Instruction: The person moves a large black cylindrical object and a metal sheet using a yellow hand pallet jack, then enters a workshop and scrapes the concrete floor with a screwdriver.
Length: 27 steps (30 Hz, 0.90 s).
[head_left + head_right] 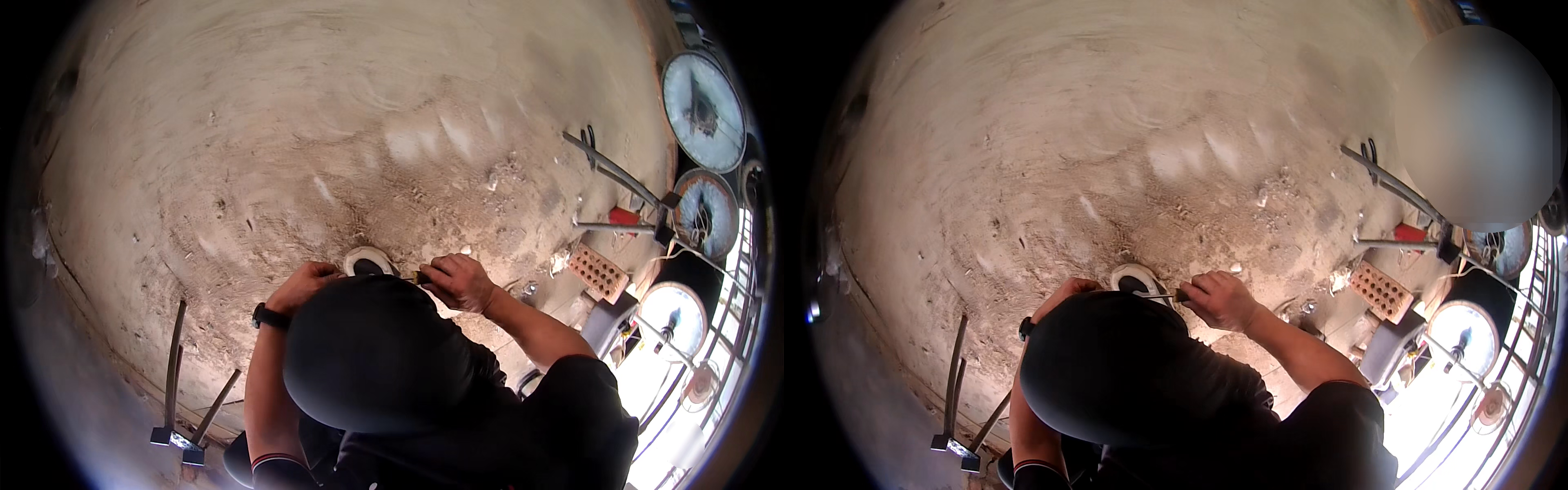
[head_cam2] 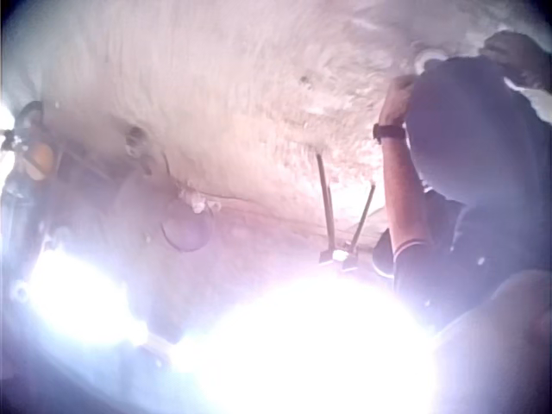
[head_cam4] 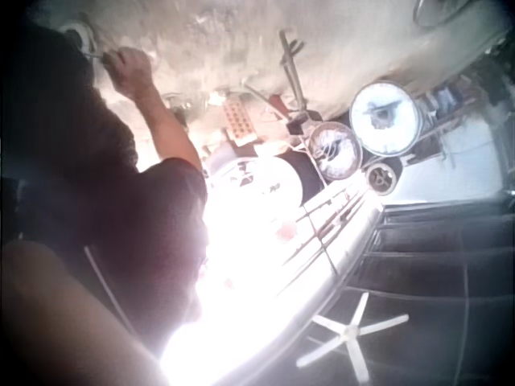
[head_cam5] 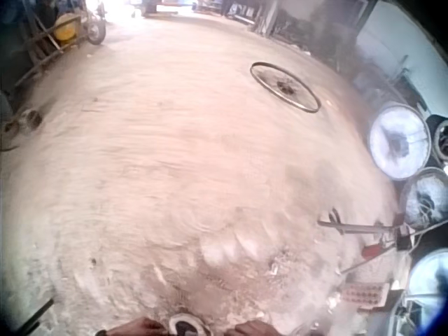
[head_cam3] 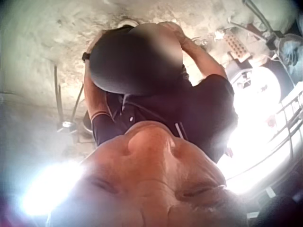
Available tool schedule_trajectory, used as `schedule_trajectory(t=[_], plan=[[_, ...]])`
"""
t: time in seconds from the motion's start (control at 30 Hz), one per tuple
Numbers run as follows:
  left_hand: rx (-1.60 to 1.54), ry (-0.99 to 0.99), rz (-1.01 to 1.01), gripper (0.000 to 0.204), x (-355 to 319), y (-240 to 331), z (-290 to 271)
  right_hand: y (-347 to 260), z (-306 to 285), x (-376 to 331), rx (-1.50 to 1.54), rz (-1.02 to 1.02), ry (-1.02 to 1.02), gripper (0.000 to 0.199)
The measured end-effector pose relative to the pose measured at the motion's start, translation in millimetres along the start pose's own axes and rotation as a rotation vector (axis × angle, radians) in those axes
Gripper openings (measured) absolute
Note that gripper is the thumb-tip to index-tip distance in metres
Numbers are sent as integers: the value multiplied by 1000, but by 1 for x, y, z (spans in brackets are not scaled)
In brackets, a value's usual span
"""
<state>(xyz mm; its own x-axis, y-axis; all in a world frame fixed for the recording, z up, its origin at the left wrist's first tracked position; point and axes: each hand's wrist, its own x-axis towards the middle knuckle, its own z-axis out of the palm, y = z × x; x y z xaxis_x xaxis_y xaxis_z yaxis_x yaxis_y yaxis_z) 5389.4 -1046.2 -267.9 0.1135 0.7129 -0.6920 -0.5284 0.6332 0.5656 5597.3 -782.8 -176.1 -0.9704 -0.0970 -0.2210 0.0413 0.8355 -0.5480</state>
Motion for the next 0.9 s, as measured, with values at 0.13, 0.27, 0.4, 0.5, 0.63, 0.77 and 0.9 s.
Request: schedule_trajectory(t=[0.13, 0.27, 0.4, 0.5, 0.63, 0.77, 0.9], plan=[[72, 29, 18, 29, -4, -6, -7, 6, -2, -35, -37, 234, -43, 30], [49, 328, 192, 27, -28, 25, 11, 26, 6, -86, 121, 982, 376, 20], [-213, 314, 46, 25, -12, -22, -23, 59, 33, -128, 33, 1250, 496, 24], [-363, 277, 80, 25, -11, -31, -31, 73, 35, -124, -33, 1236, 509, 24], [-474, 325, 104, 26, -17, -31, -28, 102, 19, -77, -84, 1195, 490, 25], [-473, 345, 85, 26, -26, -33, -25, 130, 22, -49, -104, 1237, 483, 25], [-496, 374, 118, 26, -26, -36, -25, 146, 27, -41, -146, 1231, 479, 25]])
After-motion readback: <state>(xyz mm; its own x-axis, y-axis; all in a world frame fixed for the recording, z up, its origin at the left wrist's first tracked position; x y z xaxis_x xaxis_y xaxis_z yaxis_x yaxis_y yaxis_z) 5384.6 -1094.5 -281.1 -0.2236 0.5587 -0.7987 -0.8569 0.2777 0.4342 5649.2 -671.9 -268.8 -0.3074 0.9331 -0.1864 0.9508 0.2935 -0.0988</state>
